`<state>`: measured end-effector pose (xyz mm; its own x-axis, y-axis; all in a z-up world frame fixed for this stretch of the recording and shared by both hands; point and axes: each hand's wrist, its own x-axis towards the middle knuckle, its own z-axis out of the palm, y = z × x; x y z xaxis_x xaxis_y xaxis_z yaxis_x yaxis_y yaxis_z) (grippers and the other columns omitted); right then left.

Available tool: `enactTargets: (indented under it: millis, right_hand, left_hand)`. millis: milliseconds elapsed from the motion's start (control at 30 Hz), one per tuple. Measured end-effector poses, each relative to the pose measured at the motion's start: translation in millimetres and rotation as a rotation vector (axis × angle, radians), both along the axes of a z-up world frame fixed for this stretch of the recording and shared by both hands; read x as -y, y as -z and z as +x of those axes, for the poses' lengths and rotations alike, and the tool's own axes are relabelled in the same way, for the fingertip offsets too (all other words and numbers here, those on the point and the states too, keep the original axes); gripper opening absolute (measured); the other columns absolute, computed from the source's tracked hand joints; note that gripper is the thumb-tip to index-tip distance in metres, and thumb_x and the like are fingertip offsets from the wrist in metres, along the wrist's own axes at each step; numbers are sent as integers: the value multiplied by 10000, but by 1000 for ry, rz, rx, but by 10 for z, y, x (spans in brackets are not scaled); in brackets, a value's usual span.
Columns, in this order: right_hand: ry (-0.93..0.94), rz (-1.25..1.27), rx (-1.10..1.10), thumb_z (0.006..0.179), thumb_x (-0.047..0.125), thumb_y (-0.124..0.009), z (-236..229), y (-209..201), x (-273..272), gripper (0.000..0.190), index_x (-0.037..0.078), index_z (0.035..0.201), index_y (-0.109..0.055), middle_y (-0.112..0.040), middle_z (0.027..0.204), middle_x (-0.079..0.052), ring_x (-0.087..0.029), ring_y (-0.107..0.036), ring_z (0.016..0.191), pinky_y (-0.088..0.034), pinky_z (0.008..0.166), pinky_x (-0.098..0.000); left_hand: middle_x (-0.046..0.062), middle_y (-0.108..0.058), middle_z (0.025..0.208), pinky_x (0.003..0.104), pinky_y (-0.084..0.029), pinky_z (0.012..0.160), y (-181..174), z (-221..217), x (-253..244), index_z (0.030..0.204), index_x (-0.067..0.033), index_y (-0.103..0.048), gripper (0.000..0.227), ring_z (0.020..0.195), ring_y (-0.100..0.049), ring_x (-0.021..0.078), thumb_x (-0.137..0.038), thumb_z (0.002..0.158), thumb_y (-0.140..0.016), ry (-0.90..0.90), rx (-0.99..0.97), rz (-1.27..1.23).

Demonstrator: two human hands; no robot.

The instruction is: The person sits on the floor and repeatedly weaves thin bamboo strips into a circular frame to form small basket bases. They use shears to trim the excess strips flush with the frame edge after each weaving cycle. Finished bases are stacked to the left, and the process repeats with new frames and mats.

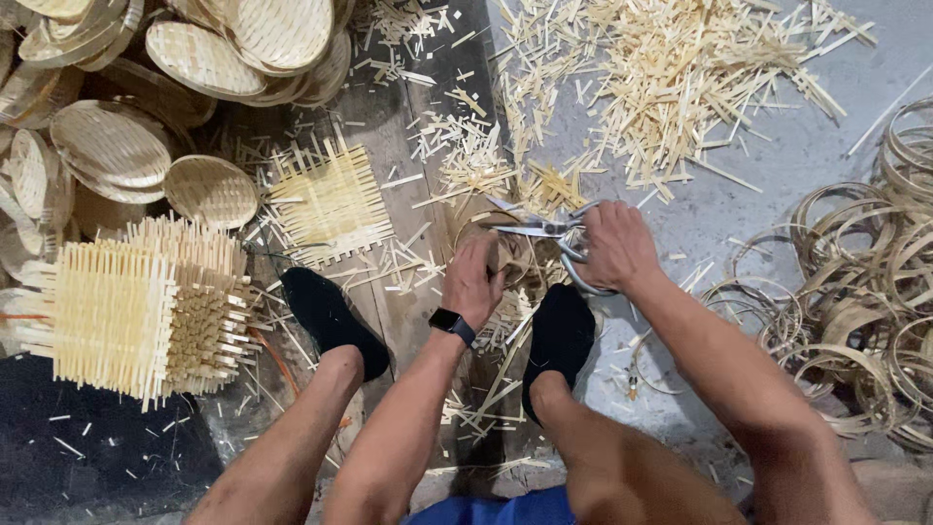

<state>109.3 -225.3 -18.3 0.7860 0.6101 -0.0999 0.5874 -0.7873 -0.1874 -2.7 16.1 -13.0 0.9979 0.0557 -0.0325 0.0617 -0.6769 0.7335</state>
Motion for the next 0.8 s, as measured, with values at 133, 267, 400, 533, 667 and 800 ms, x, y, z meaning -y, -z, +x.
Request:
enactTargets:
  millis: [133,267,400,533,667,800]
  right_hand:
    - [65,-245,-272,943,435,-593,-13,161,131,431,12,995,-654,-645,861,-158,-283,-648,786,-548,710,-438]
    - [56,-238,-251,915,409,-616,0,214,348,401,19,997,-661,-653,905,-168,-307,-655,851,-551,743,-456]
    - [21,-108,-159,787,510,-695,35,-10,103,545,-8,953,-662,-651,876,-204,-348,-645,847,-546,763,-471]
    - [8,-11,-113,698,375,-693,60,17,27,430,22,942,-665,-669,909,-188,-361,-665,897,-555,791,-490]
    - [49,-212,-284,833,340,-660,107,115,186,327,32,942,-669,-685,885,-183,-346,-688,839,-567,747,-480]
    - [160,-201,-362,880,363,-654,93,93,388,309,57,902,-693,-706,929,-170,-349,-691,873,-565,790,-476]
  left_hand:
    - [210,-608,1287,465,-457,1064,9,33,-28,1343,-70,-561,646,1236,-557,410,77,725,-673,18,-91,44]
    - [170,-632,1262,450,-471,1066,-77,22,-97,1292,-61,-584,626,1237,-563,411,130,696,-599,72,-51,-12]
    - [134,-665,1231,432,-479,1072,-106,127,-119,1191,-68,-637,545,1231,-586,374,149,696,-573,208,12,-97]
    - [125,-675,1207,416,-497,1075,-154,179,-188,1183,-66,-648,523,1210,-602,347,167,721,-574,274,-42,-118]
    - [128,-661,1201,417,-492,1052,-218,262,-239,1143,-67,-640,421,1200,-598,347,89,755,-688,340,-90,-104]
    - [122,-656,1195,423,-496,1043,-233,274,-281,1147,-75,-642,410,1202,-596,349,69,770,-717,361,-106,-111]
